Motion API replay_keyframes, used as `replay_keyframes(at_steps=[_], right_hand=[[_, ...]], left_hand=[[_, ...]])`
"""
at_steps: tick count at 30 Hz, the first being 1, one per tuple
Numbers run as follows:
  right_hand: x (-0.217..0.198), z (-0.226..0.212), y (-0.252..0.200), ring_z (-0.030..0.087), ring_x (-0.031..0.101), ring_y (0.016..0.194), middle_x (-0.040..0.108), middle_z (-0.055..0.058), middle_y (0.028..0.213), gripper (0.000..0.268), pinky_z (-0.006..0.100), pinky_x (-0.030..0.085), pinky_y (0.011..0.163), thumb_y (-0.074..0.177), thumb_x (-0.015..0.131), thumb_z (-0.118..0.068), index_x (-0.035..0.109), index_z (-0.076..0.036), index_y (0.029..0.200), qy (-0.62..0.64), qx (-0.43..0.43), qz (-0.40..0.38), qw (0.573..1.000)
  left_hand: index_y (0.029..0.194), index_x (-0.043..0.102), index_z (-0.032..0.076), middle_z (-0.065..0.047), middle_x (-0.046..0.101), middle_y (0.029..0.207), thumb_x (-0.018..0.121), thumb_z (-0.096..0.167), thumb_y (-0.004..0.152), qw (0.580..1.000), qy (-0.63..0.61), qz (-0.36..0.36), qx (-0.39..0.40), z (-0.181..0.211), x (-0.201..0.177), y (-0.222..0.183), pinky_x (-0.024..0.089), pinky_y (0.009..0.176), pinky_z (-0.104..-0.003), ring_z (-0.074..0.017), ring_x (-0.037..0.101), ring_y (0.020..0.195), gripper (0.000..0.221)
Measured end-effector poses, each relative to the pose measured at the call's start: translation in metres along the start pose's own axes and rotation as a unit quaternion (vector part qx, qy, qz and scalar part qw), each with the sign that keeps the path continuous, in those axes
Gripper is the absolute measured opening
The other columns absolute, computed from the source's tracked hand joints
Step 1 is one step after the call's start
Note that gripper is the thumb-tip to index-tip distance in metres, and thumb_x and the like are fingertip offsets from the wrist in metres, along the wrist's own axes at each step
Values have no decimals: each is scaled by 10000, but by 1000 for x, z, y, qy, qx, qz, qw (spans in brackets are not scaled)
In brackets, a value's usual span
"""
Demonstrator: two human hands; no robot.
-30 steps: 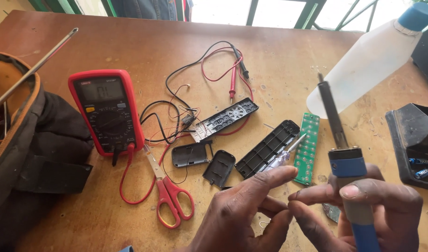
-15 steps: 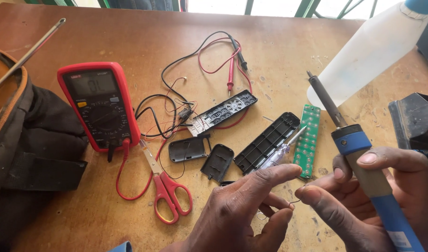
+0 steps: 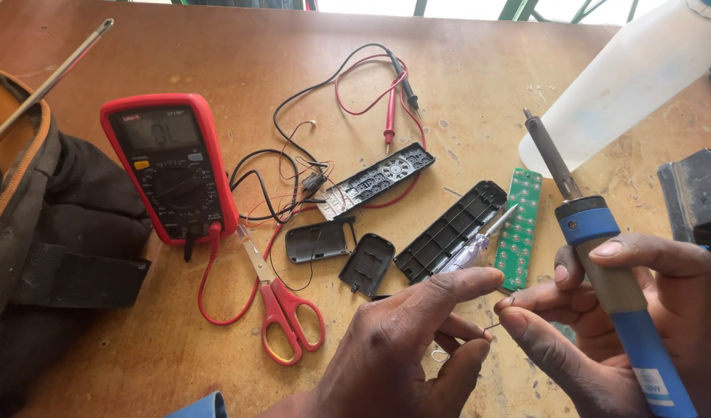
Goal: Repairing a remote control by stripping wires and soldering them to the internal circuit board.
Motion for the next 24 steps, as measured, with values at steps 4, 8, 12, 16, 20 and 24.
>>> replay_keyframes(at_steps=[4,8,12,16,20,24], right_hand=[[-8,8,2,199,768,679,548,138,966,733,293,653,812,675,767,77,405,-144,1273,-16,-2,-5,1000],[-16,2,6,239,719,809,586,191,931,548,315,612,700,788,704,43,454,-87,1257,-92,28,52,994],[-24,22,16,174,627,701,577,145,890,336,198,417,722,1064,607,-160,441,-13,1317,-160,-50,134,977],[-49,39,31,166,503,637,432,72,773,495,273,500,651,1054,541,-428,423,-41,1340,-97,-82,99,987],[-68,36,47,126,481,612,431,21,759,492,262,507,711,1119,496,-460,380,-73,1400,-106,-84,67,989],[-135,83,62,136,458,762,408,5,880,480,278,420,765,1301,308,-522,356,-146,1007,-184,-78,65,978]], left_hand=[[1298,572,95,-100,750,1217,654,41,890,1000,-11,7,-3,0,-1,1,649,715,-263,-137,802,785,419],[1285,622,137,-55,786,1031,657,91,890,998,-28,11,-47,0,-3,3,640,728,-219,-99,800,784,399],[1266,627,127,-39,782,1050,674,65,872,999,-23,5,-37,-5,-1,5,662,721,-208,-82,799,762,402],[1256,645,102,-14,791,827,683,49,846,999,-27,-1,-43,-6,0,5,642,697,-216,-86,799,750,415],[1254,642,122,-35,787,1138,695,64,804,997,-30,-21,-70,-6,1,6,665,652,-224,-105,817,771,457],[1244,651,145,-16,790,1161,697,81,797,994,-36,-49,-89,-2,-3,7,644,673,-220,-91,810,775,453]])
Point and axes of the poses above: each hand's wrist, its own y-axis towards the middle knuckle, its own x-axis out of the palm, z = x × y, the point moved 2 cm from there along y, towards the middle knuckle
